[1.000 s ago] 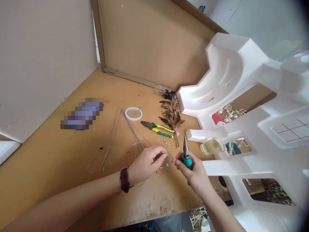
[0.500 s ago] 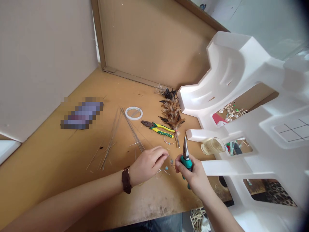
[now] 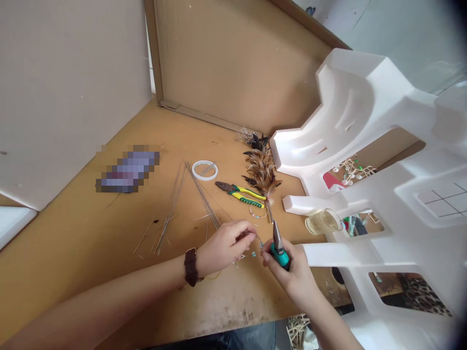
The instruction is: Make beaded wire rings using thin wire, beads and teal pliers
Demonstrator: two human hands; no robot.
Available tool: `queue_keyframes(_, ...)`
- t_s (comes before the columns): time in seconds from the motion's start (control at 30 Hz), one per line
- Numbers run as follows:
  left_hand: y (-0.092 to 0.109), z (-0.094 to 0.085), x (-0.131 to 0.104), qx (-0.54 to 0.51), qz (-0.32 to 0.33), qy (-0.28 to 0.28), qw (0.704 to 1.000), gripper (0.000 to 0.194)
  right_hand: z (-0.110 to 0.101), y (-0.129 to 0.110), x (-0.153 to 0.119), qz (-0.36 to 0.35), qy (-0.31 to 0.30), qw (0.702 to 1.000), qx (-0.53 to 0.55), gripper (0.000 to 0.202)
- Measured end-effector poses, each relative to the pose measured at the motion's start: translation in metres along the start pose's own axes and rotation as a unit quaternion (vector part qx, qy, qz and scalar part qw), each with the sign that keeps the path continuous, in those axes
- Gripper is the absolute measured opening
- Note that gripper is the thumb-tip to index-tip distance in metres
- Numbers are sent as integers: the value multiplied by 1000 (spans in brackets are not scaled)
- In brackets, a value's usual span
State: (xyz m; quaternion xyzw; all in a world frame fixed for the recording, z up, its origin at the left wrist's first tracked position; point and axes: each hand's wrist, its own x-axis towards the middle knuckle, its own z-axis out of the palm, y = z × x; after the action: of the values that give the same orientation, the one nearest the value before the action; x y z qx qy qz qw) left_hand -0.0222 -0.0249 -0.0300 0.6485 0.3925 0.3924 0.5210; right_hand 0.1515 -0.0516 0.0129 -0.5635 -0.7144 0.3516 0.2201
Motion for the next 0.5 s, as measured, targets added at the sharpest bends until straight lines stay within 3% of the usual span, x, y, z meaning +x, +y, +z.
queue_keyframes(0.27,-7,5,2,-104,-59,-47,992,16,5,0,0,-11,-33,999,-36,9)
queue_keyframes(0.5,-9,1,8,-197,-120,-73,970,29,-2,4,3,42,-42,996,67,14)
